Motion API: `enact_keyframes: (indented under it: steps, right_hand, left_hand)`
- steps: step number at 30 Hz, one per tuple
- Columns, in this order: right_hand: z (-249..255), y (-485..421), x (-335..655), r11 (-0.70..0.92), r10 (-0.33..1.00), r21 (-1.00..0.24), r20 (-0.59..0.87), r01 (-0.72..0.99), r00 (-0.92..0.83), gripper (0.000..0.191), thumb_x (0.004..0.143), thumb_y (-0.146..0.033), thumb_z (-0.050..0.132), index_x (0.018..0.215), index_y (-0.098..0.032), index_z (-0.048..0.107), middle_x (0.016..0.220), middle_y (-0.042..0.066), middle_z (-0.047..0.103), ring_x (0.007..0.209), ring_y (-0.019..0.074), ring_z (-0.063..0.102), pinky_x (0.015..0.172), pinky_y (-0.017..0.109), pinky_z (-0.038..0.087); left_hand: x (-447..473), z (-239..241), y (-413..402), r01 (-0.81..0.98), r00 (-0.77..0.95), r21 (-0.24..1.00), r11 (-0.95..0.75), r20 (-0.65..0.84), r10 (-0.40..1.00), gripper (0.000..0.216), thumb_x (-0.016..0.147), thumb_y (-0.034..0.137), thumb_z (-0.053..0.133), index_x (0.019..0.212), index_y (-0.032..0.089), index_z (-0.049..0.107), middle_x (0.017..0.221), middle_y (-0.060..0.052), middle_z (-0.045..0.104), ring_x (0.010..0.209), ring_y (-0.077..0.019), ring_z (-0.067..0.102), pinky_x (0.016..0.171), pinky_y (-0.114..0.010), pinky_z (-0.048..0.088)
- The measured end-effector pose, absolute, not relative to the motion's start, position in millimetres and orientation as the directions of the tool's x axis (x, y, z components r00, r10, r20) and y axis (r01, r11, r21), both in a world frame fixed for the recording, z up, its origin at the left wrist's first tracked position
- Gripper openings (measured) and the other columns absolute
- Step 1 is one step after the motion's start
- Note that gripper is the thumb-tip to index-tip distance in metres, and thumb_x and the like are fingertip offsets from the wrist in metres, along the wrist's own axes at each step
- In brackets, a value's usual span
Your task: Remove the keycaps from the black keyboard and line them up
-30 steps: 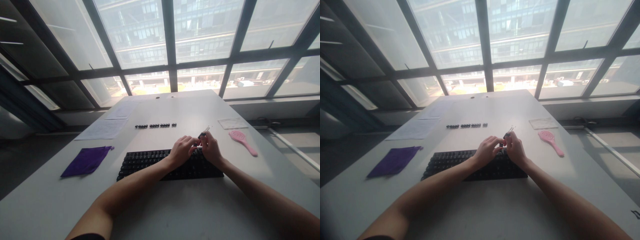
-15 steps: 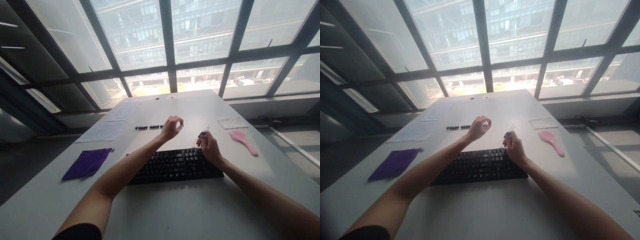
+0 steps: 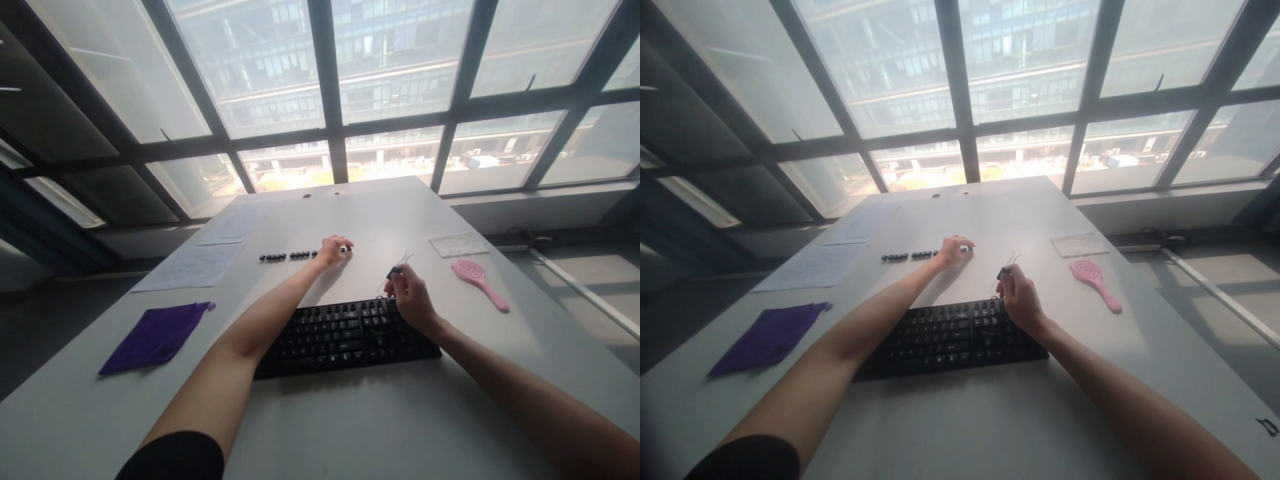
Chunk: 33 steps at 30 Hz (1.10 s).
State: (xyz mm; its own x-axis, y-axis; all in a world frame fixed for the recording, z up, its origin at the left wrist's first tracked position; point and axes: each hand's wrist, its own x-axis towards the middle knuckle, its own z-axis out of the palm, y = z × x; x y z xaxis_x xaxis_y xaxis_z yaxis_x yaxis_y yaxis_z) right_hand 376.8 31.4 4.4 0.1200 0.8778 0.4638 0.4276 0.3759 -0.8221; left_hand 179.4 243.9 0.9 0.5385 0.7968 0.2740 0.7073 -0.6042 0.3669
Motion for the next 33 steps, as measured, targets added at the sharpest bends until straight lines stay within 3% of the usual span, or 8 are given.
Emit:
enact_keyframes:
  steps: [12, 19, 26, 33]
  right_hand:
    - [6.2, 30.5, 377.1, 0.379, 0.878, -0.815, 0.466, 0.438, 0.107, 0.018, 0.1, -0.034, 0.042, 0.087, -0.023, 0.048, 0.067, 0.0, 0.065, 0.057, 0.0154, 0.061, 0.057, 0.026, 0.045]
    - [3.2, 31.0, 377.4, 0.384, 0.878, -0.819, 0.467, 0.427, 0.107, 0.018, 0.1, -0.035, 0.042, 0.088, -0.023, 0.049, 0.068, 0.0, 0.065, 0.058, 0.0158, 0.061, 0.058, 0.027, 0.045]
    - [1.0, 36.2, 379.4, 0.403, 0.878, -0.815, 0.472, 0.416, 0.076, 0.02, 0.101, -0.036, 0.043, 0.087, -0.022, 0.049, 0.069, 0.0, 0.065, 0.059, 0.0152, 0.061, 0.059, 0.028, 0.045]
    - [14.7, 44.6, 379.3, 0.452, 0.831, -0.798, 0.539, 0.398, 0.139, 0.022, 0.101, -0.038, 0.044, 0.088, -0.021, 0.051, 0.071, 0.002, 0.065, 0.06, 0.0158, 0.061, 0.059, 0.03, 0.047]
  left_hand:
    - [173.2, 0.6, 247.1, 0.724, 0.513, 0.395, -0.565, 0.239, 0.824, 0.029, 0.079, 0.028, 0.071, 0.108, 0.023, 0.072, 0.109, -0.004, 0.074, 0.112, -0.025, 0.057, 0.107, -0.044, 0.034]
    - [153.6, 41.1, 233.5, 0.697, 0.534, 0.368, -0.616, 0.307, 0.788, 0.027, 0.085, 0.033, 0.065, 0.109, 0.023, 0.07, 0.117, -0.004, 0.071, 0.118, -0.026, 0.055, 0.107, -0.045, 0.035]
    - [68.2, 90.6, 152.4, 0.687, 0.499, 0.322, -0.651, 0.442, 0.746, 0.025, 0.092, 0.033, 0.053, 0.107, 0.024, 0.07, 0.112, -0.003, 0.072, 0.111, -0.023, 0.061, 0.104, -0.041, 0.042]
    - [-26.7, 66.7, 57.5, 0.739, 0.387, 0.414, -0.532, 0.386, 0.838, 0.021, 0.091, 0.035, 0.052, 0.101, 0.03, 0.07, 0.106, -0.001, 0.073, 0.105, -0.0226, 0.065, 0.098, -0.04, 0.049]
